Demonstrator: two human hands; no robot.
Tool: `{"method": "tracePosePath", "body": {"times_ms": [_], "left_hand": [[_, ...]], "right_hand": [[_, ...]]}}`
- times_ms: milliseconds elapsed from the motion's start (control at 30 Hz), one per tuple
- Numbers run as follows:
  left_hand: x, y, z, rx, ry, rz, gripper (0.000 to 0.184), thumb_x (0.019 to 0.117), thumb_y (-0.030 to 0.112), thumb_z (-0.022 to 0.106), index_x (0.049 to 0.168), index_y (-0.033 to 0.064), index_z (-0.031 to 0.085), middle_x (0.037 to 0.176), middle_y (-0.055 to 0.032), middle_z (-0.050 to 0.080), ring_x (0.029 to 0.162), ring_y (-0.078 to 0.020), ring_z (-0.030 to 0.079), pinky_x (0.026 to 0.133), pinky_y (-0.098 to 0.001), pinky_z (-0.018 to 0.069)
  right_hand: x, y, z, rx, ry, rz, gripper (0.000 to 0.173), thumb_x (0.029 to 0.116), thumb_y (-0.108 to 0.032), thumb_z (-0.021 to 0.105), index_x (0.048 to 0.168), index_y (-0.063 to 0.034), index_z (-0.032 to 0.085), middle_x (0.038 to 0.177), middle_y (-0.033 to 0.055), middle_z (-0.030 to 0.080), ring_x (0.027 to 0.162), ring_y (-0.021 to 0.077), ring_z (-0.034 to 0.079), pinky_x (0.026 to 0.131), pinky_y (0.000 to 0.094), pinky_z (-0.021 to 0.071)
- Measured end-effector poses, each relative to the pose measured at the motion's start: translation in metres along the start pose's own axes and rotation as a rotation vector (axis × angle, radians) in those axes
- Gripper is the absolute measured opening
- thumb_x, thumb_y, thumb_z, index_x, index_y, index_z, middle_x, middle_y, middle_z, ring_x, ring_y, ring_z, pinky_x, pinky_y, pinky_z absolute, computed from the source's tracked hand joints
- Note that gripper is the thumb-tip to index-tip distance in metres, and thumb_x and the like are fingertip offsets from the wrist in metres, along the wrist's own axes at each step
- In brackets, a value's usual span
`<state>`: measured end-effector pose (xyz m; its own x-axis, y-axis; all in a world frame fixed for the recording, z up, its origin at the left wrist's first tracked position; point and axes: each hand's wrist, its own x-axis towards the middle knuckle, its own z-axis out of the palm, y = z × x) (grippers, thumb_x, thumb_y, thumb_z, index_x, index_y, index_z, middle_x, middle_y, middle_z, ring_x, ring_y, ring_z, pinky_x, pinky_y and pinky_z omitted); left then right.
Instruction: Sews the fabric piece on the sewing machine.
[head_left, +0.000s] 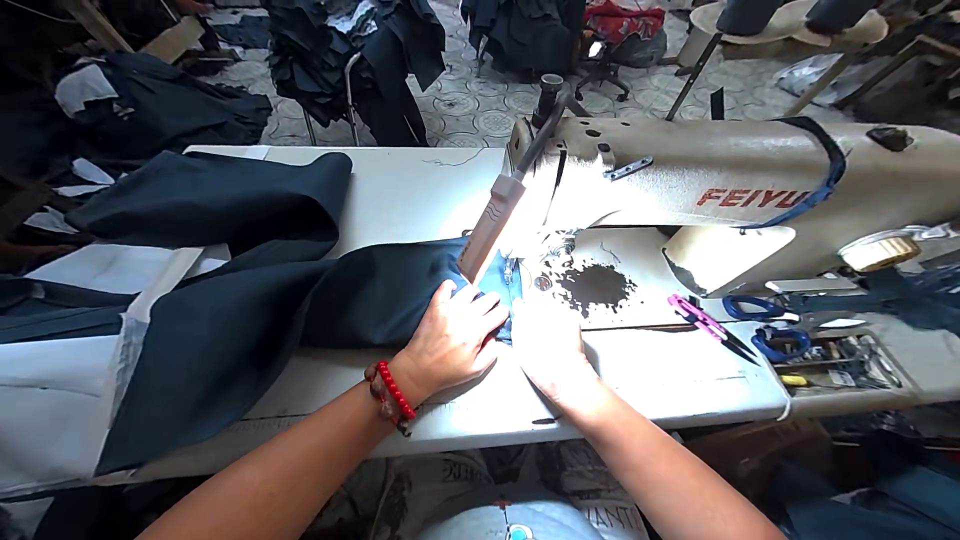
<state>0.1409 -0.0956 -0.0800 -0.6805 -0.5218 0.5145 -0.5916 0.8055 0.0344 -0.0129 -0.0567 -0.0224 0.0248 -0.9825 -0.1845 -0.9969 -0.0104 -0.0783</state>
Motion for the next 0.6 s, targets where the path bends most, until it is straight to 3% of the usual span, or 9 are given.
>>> {"method": "tracePosePath", "body": {"times_ms": [233,333,400,500,567,600], "left_hand": [[0.003,-0.006,0.003,-0.007,-0.005,0.004,0.042,0.0904,0.030,0.045,0.111,0.0145,0.079,0.119,-0.0078,0.075,0.108,-0.0304,0.068,0.089,-0.0547,0.0452],[0.007,-0.012,0.006,-0.021,-0.009,-0.008,0.042,0.0896,0.028,0.046,0.110,0.0139,0.079,0.117,-0.0075,0.075,0.103,-0.0290,0.067,0.088,-0.0534,0.0435],[0.011,-0.013,0.006,-0.023,-0.053,-0.028,0.042,0.0906,0.029,0.046,0.112,0.0138,0.078,0.117,-0.0079,0.074,0.105,-0.0299,0.067,0.094,-0.0574,0.0414],[0.011,-0.009,0.001,-0.011,-0.078,-0.079,0.041,0.0884,0.027,0.052,0.119,0.0129,0.076,0.128,-0.0128,0.070,0.121,-0.0378,0.063,0.102,-0.0663,0.0395],[0.004,0.000,-0.007,0.016,-0.023,-0.181,0.050,0.0822,0.020,0.063,0.132,0.0137,0.070,0.144,-0.0201,0.059,0.138,-0.0490,0.048,0.107,-0.0750,0.0326],[0.001,0.004,-0.013,0.043,-0.011,-0.252,0.057,0.0802,0.014,0.070,0.137,0.0128,0.066,0.149,-0.0239,0.054,0.139,-0.0527,0.045,0.108,-0.0762,0.0302]], "right_hand": [[0.008,-0.002,-0.005,-0.003,-0.070,0.042,0.028,0.1048,-0.017,0.047,0.119,-0.0017,0.066,0.107,0.0186,0.068,0.101,0.0350,0.068,0.075,0.0497,0.0518],[0.014,-0.002,-0.002,0.001,-0.066,0.050,0.031,0.1063,-0.016,0.045,0.127,-0.0016,0.063,0.109,0.0190,0.067,0.099,0.0345,0.068,0.074,0.0482,0.0531],[0.018,-0.002,0.003,0.019,-0.010,0.069,0.033,0.1062,-0.016,0.046,0.131,-0.0024,0.062,0.112,0.0192,0.068,0.098,0.0349,0.069,0.073,0.0485,0.0540],[0.020,-0.006,0.003,0.015,-0.003,0.140,0.041,0.1078,-0.020,0.043,0.144,-0.0022,0.053,0.114,0.0199,0.069,0.100,0.0361,0.069,0.077,0.0500,0.0541],[0.022,0.002,0.006,0.061,0.048,0.115,0.038,0.1074,-0.020,0.043,0.134,0.0016,0.060,0.113,0.0218,0.069,0.104,0.0377,0.068,0.082,0.0524,0.0535],[0.023,0.010,0.008,0.173,0.093,0.095,0.035,0.1078,-0.020,0.044,0.125,0.0028,0.065,0.112,0.0235,0.069,0.107,0.0388,0.068,0.088,0.0541,0.0519]]}}
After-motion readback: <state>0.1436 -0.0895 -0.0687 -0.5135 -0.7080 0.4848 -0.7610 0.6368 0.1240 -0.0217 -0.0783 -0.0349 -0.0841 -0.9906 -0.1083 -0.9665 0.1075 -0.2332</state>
